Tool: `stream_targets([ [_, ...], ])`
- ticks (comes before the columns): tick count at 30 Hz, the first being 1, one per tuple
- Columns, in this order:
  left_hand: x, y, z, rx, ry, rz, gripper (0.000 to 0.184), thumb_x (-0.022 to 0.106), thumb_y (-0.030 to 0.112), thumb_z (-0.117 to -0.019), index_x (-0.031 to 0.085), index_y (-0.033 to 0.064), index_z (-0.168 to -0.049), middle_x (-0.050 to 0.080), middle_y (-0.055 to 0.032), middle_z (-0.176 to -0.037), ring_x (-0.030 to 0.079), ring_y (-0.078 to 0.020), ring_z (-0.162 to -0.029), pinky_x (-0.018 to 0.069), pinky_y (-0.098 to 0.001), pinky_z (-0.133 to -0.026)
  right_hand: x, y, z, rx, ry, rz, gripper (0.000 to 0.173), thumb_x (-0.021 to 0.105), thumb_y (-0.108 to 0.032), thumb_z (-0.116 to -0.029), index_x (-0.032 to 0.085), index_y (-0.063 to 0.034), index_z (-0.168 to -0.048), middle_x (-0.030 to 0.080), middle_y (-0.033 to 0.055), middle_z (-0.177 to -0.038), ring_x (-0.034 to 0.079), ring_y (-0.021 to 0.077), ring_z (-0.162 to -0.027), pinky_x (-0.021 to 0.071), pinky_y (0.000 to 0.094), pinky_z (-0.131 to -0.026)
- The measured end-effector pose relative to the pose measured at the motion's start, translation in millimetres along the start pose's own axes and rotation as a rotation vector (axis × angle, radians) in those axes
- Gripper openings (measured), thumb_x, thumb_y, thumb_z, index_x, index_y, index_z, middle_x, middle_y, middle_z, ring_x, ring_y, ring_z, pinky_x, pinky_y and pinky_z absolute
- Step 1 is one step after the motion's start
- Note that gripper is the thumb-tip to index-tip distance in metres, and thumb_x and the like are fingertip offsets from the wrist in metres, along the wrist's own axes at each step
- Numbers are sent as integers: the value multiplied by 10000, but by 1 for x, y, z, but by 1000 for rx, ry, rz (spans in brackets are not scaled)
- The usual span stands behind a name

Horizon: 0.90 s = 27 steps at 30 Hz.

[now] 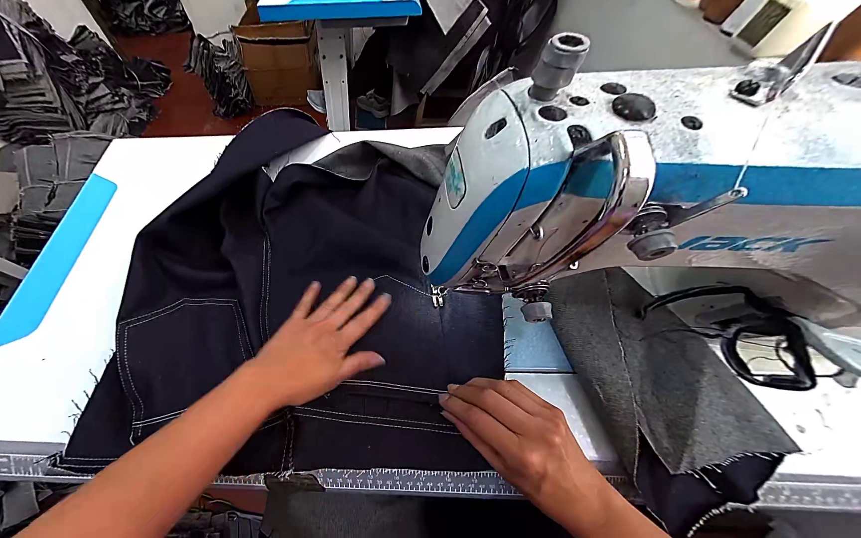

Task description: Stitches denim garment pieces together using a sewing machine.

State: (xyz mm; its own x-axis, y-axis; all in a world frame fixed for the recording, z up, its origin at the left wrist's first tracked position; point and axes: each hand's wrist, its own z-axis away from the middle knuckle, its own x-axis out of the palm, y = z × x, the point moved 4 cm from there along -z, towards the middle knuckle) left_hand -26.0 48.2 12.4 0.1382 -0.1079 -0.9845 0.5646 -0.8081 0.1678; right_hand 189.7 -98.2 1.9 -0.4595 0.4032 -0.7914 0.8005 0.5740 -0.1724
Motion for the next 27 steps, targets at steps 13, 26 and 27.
stream_targets([
  [13,-18,28,-16,198,72,83,433,509,346,-1050,580,212,-1455,448,-117,-1587,330,-376,-1512,267,-636,-1202,-6,2,0,-3,-70,19,262,527,-69,-1024,750,-148,-1136,756,27,-1139,709,180,-1060,578,273,-849],
  [26,6,18,-10,285,11,84,729,364,643,-1018,352,211,-1606,346,-16,-1661,246,-240,-1562,111,-690,-1215,-7,5,-8,43,-79,60,193,572,-242,-1033,756,-183,-1024,755,10,-1038,715,149,-966,548,257,-663],
  [27,5,18,-11,252,13,96,757,360,644,-1019,337,173,-1611,349,-22,-1659,253,-222,-1559,112,-659,-1231,-7,5,-7,43,-66,57,187,577,-234,-1036,758,-184,-1025,759,12,-1041,718,149,-958,548,255,-665],
])
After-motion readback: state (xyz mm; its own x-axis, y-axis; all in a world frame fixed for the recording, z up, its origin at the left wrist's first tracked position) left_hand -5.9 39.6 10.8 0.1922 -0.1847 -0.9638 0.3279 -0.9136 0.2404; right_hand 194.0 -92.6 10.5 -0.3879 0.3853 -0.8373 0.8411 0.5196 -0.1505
